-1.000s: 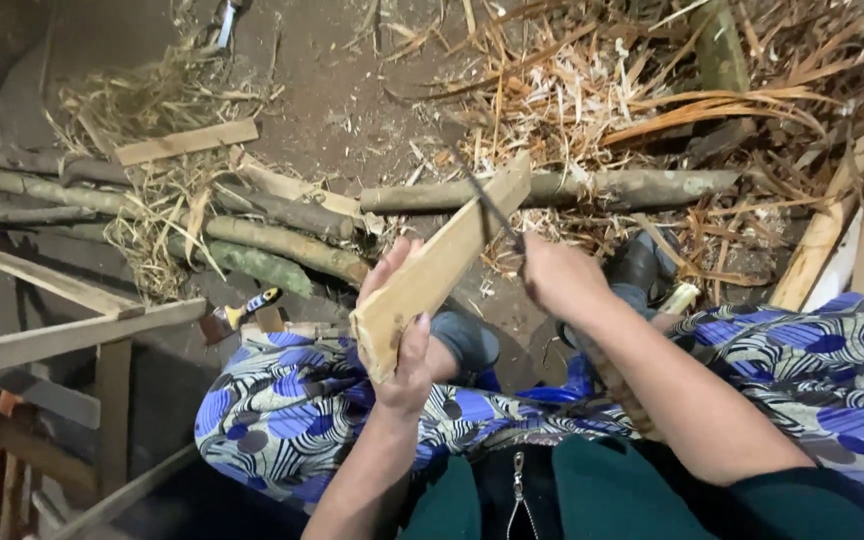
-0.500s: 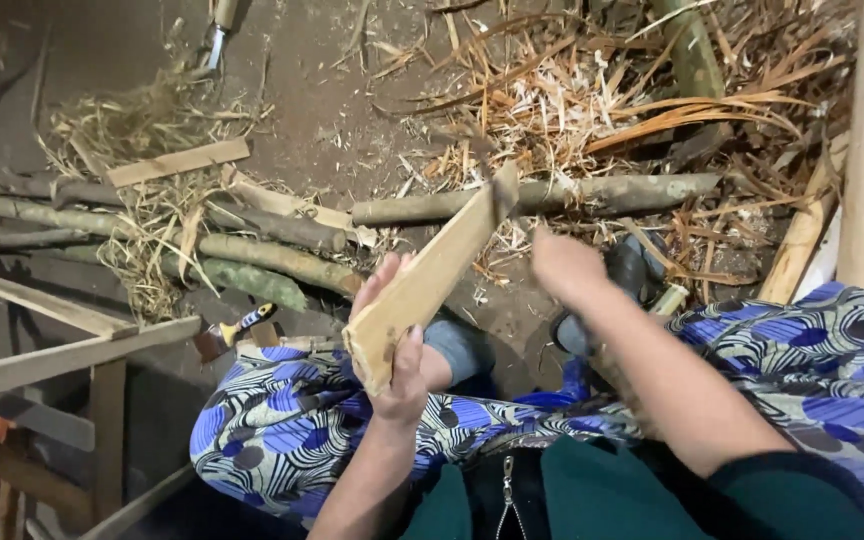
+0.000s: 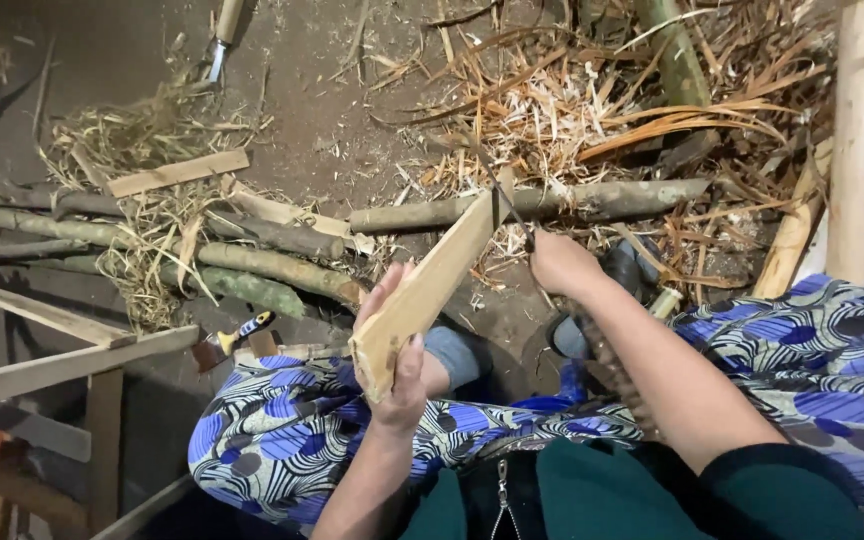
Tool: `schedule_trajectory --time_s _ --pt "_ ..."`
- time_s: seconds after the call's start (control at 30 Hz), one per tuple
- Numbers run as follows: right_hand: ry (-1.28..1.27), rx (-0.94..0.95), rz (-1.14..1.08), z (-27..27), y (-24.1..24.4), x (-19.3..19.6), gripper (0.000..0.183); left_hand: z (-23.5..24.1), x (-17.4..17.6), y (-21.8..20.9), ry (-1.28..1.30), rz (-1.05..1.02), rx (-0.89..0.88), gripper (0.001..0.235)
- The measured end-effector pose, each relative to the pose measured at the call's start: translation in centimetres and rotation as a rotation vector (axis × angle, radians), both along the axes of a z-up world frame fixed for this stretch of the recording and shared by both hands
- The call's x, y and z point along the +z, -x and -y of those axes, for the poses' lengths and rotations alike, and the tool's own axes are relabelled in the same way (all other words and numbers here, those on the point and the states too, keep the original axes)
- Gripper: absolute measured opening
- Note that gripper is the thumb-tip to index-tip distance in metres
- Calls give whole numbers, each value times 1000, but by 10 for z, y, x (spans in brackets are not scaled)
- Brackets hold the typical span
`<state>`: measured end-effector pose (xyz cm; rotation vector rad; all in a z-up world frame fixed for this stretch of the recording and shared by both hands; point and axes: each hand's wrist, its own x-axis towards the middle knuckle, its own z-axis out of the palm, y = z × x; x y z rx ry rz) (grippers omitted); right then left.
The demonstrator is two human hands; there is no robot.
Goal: The person sits cross-legged on the ground and uses a curved blade to shave thin strips from a rectangular piece of wood. They hold the wood with one hand and repeatedly draw the blade along its surface, creating wood shavings that fall onto the ground.
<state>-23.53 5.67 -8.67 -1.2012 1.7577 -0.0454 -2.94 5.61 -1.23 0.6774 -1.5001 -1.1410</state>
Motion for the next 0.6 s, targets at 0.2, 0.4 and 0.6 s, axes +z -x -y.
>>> schedule_trajectory --time_s 0.2,0.4,0.6 --pt "-34 -23 -35 0 -14 25 38 -1 -1 3 48 59 -36 53" --pt "-89 10 -35 -7 -2 -20 36 -6 -1 -5 9 49 -53 53" --pt "-96 -35 -60 -9 6 -22 35 -6 -11 -12 23 38 -50 55"
